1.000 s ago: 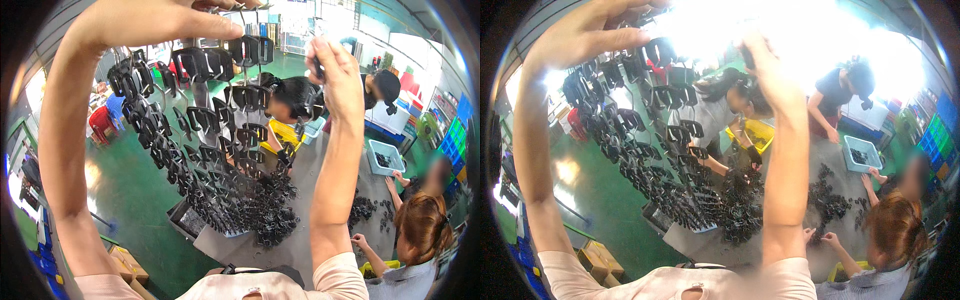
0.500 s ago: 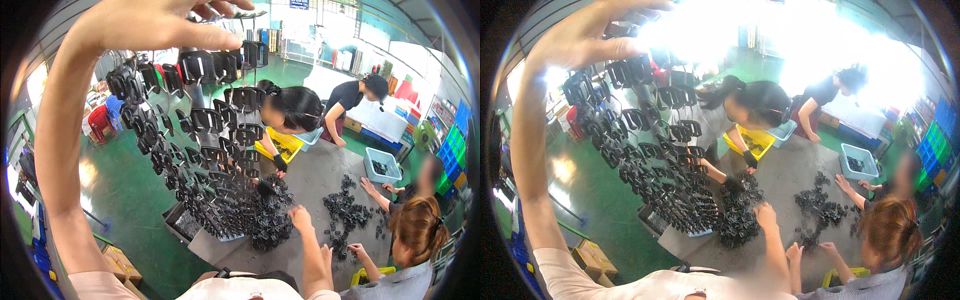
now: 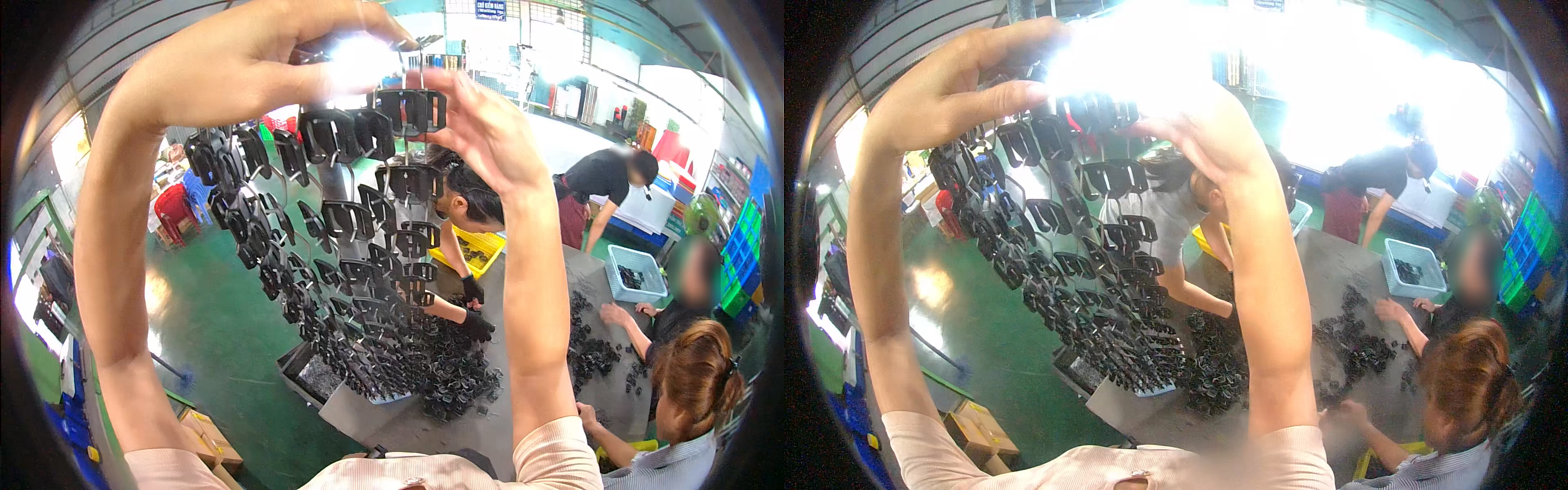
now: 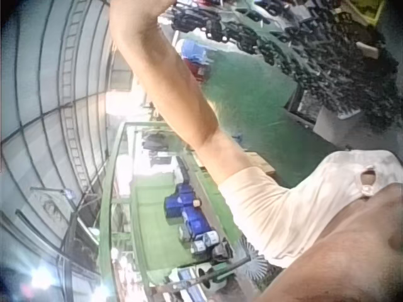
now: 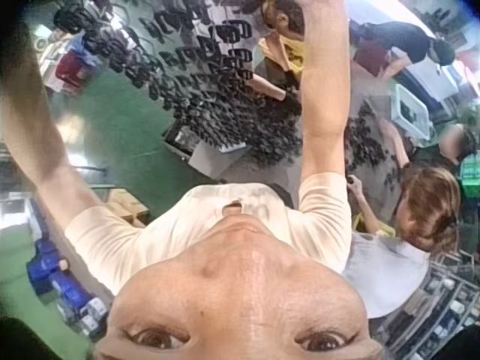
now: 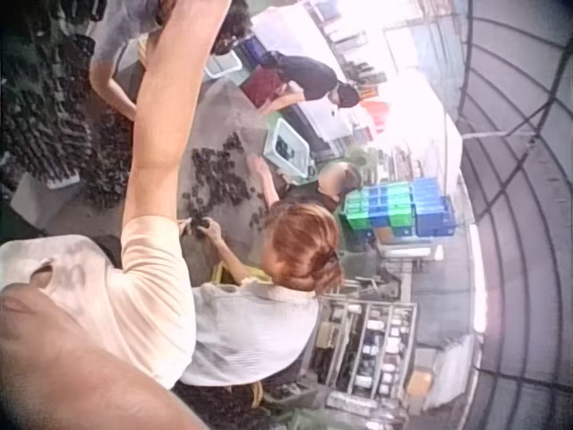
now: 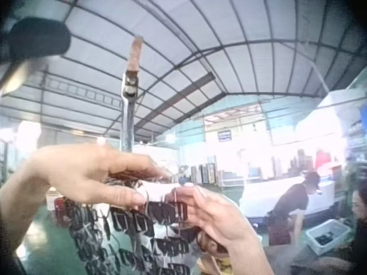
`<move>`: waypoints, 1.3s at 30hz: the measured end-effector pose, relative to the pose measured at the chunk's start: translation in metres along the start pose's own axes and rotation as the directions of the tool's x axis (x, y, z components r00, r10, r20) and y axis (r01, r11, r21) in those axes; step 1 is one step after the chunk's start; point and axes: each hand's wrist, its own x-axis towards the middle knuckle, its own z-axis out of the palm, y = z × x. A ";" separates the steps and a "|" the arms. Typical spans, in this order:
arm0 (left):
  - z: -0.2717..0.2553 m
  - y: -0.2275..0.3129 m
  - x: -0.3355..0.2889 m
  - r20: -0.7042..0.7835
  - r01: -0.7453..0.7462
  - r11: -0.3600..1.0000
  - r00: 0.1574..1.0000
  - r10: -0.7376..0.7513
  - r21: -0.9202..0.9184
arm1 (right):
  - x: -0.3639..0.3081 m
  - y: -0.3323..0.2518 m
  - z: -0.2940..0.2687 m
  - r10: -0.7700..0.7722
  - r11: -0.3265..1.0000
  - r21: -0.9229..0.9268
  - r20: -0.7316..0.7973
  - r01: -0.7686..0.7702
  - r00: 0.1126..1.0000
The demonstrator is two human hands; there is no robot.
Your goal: The person removes small black plastic parts from a rotating vertical rack and places them onto a table. They continue detaching parts one by one and arranging them on the surface while others work nearby.
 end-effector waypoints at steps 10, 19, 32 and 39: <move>-0.006 -0.018 0.003 -0.038 -0.045 0.983 0.998 0.053 0.181 | 0.051 0.016 0.009 -0.062 0.942 0.335 0.171 0.002 0.983; -0.028 0.020 0.014 0.233 0.133 0.991 0.965 -0.122 -0.030 | 0.017 -0.005 0.040 -0.273 0.951 -0.221 -0.282 0.215 0.920; -0.012 -0.002 0.039 0.245 0.247 0.969 0.939 -0.243 0.014 | -0.005 -0.007 -0.021 -0.446 0.734 -0.679 -0.524 -0.039 0.725; -0.009 0.027 0.029 0.085 0.187 0.957 0.974 -0.209 0.220 | -0.130 0.010 -0.062 -0.298 0.548 -0.797 -0.470 -0.254 0.831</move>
